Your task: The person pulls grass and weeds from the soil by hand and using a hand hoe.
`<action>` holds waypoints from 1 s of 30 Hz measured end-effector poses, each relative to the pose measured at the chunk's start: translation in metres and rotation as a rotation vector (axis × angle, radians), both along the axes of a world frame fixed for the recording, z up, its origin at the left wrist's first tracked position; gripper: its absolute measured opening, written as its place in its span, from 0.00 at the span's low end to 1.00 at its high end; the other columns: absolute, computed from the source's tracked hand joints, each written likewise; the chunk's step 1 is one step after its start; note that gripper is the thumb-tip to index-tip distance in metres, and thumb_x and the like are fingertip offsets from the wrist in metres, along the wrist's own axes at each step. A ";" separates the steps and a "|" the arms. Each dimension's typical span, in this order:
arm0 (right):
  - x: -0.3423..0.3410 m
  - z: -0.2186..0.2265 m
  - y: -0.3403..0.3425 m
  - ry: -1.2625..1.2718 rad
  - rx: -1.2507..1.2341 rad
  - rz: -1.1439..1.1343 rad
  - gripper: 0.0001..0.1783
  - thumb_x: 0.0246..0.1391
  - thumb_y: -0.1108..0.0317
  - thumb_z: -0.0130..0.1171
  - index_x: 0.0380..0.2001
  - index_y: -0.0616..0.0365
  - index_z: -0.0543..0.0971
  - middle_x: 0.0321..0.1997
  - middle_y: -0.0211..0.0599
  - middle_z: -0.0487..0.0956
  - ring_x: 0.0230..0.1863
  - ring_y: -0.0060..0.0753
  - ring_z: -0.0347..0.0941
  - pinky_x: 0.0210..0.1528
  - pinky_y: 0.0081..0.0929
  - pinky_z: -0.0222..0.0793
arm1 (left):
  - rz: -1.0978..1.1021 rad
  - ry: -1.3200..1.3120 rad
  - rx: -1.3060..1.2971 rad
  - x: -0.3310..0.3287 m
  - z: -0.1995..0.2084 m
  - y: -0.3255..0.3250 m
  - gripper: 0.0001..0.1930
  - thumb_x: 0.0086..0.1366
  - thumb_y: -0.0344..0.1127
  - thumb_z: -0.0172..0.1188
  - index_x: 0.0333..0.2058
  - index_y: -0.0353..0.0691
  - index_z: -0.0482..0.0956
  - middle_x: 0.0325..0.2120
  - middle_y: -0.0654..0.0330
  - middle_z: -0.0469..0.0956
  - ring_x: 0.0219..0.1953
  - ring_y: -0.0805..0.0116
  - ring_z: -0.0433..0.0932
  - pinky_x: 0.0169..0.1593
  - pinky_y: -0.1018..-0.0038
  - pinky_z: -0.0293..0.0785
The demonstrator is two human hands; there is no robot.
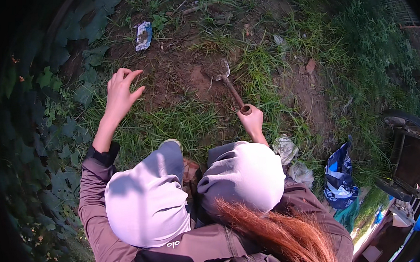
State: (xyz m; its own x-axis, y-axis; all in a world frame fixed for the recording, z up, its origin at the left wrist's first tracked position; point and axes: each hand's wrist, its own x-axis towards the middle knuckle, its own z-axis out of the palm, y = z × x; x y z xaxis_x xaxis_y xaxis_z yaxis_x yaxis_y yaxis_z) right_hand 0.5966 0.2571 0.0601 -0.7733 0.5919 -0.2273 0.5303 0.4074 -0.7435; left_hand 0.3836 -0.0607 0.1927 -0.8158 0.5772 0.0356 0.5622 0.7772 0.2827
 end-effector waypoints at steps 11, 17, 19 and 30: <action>0.035 -0.016 -0.005 -0.074 -0.039 -0.024 0.13 0.37 0.65 0.61 0.28 0.59 0.78 0.21 0.48 0.76 0.25 0.48 0.76 0.28 0.34 0.71 | -0.747 0.364 -0.322 -0.080 -0.111 0.173 0.28 0.52 0.29 0.57 0.55 0.49 0.68 0.41 0.59 0.68 0.45 0.62 0.68 0.51 0.67 0.62; 0.028 -0.013 -0.014 -0.058 -0.010 -0.019 0.14 0.36 0.65 0.61 0.31 0.58 0.77 0.20 0.48 0.76 0.24 0.49 0.75 0.28 0.36 0.71 | -0.980 0.461 -0.468 -0.107 -0.182 0.252 0.18 0.60 0.36 0.50 0.49 0.46 0.74 0.39 0.63 0.68 0.46 0.67 0.66 0.53 0.68 0.61; 0.028 -0.013 -0.018 -0.063 -0.035 -0.036 0.14 0.36 0.65 0.61 0.31 0.57 0.77 0.19 0.48 0.76 0.23 0.49 0.75 0.28 0.36 0.71 | -1.056 0.618 -0.474 -0.114 -0.197 0.267 0.15 0.61 0.37 0.50 0.46 0.45 0.75 0.38 0.63 0.68 0.46 0.68 0.66 0.54 0.69 0.60; 0.030 -0.004 -0.025 -0.042 0.028 -0.124 0.14 0.36 0.65 0.62 0.30 0.57 0.78 0.18 0.44 0.77 0.22 0.45 0.76 0.27 0.33 0.72 | -0.802 0.617 -0.435 -0.173 -0.197 0.277 0.07 0.54 0.35 0.55 0.25 0.43 0.81 0.35 0.64 0.69 0.44 0.68 0.66 0.46 0.73 0.61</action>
